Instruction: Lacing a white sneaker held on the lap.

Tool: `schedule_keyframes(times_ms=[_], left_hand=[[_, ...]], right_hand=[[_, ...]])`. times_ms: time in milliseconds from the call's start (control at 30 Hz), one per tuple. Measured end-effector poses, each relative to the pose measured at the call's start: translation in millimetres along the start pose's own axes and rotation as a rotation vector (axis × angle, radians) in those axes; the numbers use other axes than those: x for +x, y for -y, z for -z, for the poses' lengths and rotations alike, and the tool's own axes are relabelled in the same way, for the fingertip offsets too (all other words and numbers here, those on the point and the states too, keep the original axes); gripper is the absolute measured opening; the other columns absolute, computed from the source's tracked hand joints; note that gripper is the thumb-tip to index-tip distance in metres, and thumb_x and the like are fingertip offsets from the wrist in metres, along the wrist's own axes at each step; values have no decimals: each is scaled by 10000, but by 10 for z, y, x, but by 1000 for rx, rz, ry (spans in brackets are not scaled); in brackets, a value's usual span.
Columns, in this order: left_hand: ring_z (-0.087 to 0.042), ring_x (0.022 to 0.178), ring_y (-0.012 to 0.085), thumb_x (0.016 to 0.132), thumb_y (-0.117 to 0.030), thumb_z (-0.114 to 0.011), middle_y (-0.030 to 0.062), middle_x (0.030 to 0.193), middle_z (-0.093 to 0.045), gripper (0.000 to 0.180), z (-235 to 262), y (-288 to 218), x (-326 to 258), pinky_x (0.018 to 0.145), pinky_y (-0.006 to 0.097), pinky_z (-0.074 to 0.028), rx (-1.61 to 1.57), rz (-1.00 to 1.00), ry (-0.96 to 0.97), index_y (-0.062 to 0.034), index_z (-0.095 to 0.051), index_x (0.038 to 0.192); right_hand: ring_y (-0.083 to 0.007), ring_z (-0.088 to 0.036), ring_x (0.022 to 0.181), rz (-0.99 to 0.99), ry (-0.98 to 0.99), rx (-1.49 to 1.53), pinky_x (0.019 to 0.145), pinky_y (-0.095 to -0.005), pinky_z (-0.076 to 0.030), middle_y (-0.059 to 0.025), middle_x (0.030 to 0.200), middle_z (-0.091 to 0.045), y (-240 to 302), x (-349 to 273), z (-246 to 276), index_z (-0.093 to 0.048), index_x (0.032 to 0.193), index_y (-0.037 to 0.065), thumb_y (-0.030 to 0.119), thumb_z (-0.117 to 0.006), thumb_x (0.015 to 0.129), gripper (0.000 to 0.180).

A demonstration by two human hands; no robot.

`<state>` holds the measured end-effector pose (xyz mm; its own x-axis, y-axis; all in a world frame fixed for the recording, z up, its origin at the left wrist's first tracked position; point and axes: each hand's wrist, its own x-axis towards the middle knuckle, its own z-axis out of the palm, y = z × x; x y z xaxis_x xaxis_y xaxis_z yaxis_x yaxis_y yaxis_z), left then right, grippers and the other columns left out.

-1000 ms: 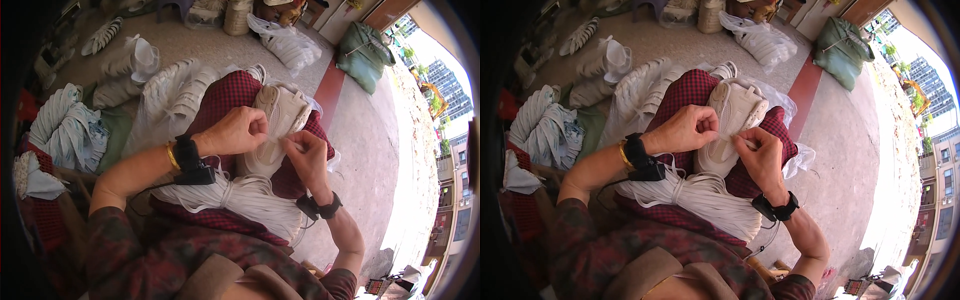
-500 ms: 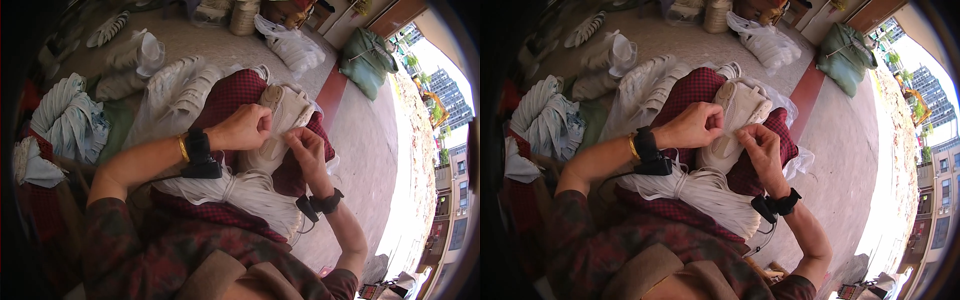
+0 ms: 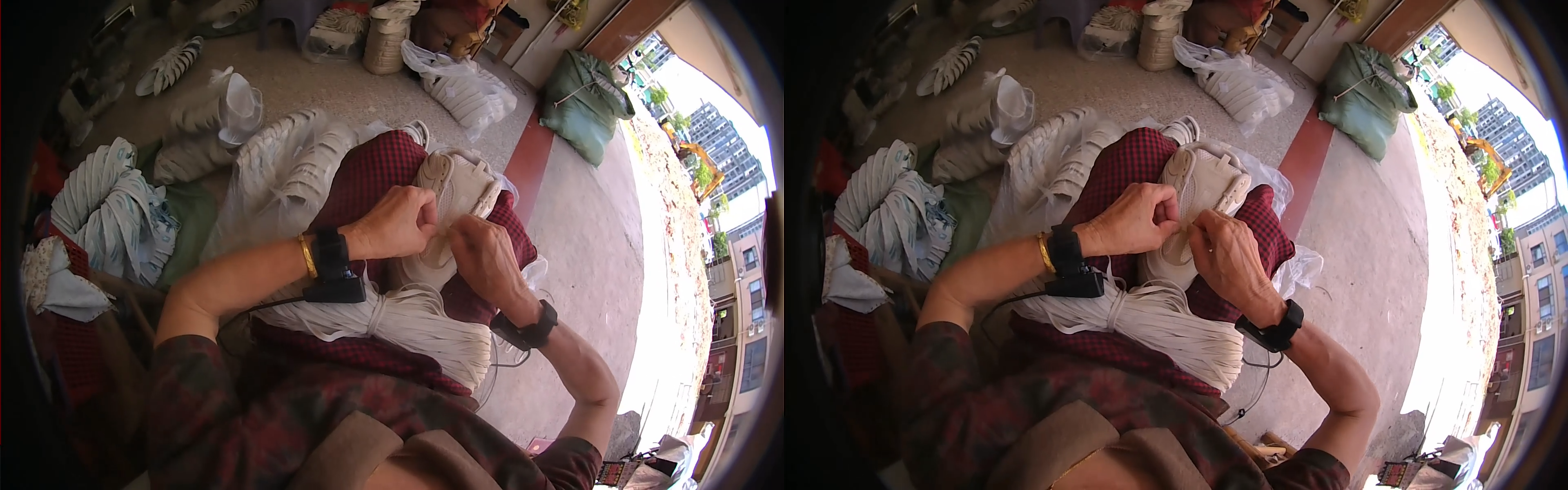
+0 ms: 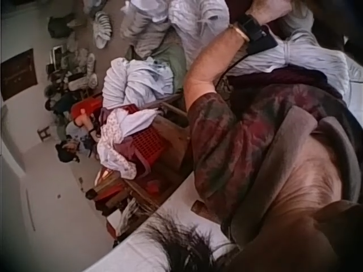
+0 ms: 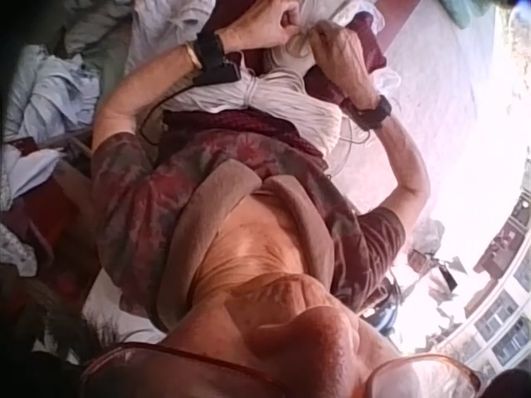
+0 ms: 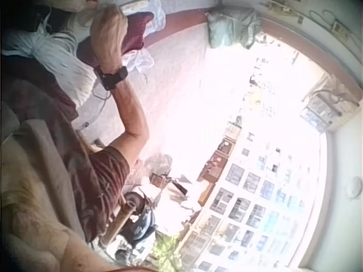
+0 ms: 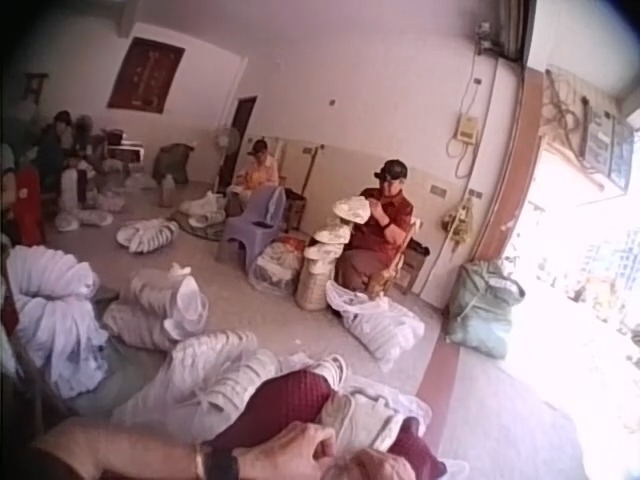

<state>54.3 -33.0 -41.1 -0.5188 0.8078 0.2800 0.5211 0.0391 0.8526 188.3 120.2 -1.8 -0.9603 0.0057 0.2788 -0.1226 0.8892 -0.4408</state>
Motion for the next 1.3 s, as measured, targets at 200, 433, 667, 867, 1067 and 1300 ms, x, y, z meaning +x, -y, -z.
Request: schedule_keyframes(times_ms=[200, 433, 667, 867, 1067, 1300], left_hand=[[-720, 715, 307, 757, -28, -683, 190, 736, -696, 87, -18, 39, -19, 678, 380, -562, -68, 25, 9, 38, -636, 790], [-669, 641, 169, 799, -27, -714, 112, 690, -675, 106, -32, 26, 8, 604, 324, -528, 8, -11, -5, 35, -631, 822], [-666, 657, 179, 809, -24, -709, 110, 683, -655, 87, 26, -93, -30, 602, 336, -513, -13, -13, -2, 20, -642, 843], [-681, 675, 288, 825, -65, -686, 154, 688, -648, 149, 22, -101, 49, 623, 397, -517, 248, -208, 0, 16, -645, 943], [-682, 745, 369, 872, -108, -649, 172, 829, -673, 130, 42, -98, 118, 633, 438, -513, 611, -248, 117, 2, -617, 935], [-650, 709, 320, 870, -75, -682, 147, 839, -631, 112, 297, -188, 106, 634, 405, -499, 376, -241, 70, -2, -608, 911]], right_hand=[[-412, -649, 697, -1, -26, -250, 581, -493, -519, -201, 837, -620, -31, 43, 44, -558, 843, -7, 139, -600, 923, 171], [-417, -652, 700, 35, -75, -221, 613, -503, -525, -221, 804, -628, -140, 65, -102, -564, 852, -8, 109, -597, 891, 128], [-410, -656, 723, -11, -10, -202, 617, -502, -525, -208, 826, -627, -46, 96, 61, -588, 865, -12, 121, -616, 886, 138], [-399, -658, 741, 14, -29, -143, 630, -481, -527, -185, 869, -628, -90, 27, -4, -599, 883, -2, 114, -643, 873, 124], [-393, -661, 764, 47, -69, 32, 665, -462, -527, -178, 859, -634, -102, -8, -10, -593, 885, -3, 59, -655, 845, 97], [-395, -669, 776, 42, -103, 113, 676, -451, -533, -189, 875, -656, -178, -67, 25, -617, 910, -18, 49, -656, 842, 104]])
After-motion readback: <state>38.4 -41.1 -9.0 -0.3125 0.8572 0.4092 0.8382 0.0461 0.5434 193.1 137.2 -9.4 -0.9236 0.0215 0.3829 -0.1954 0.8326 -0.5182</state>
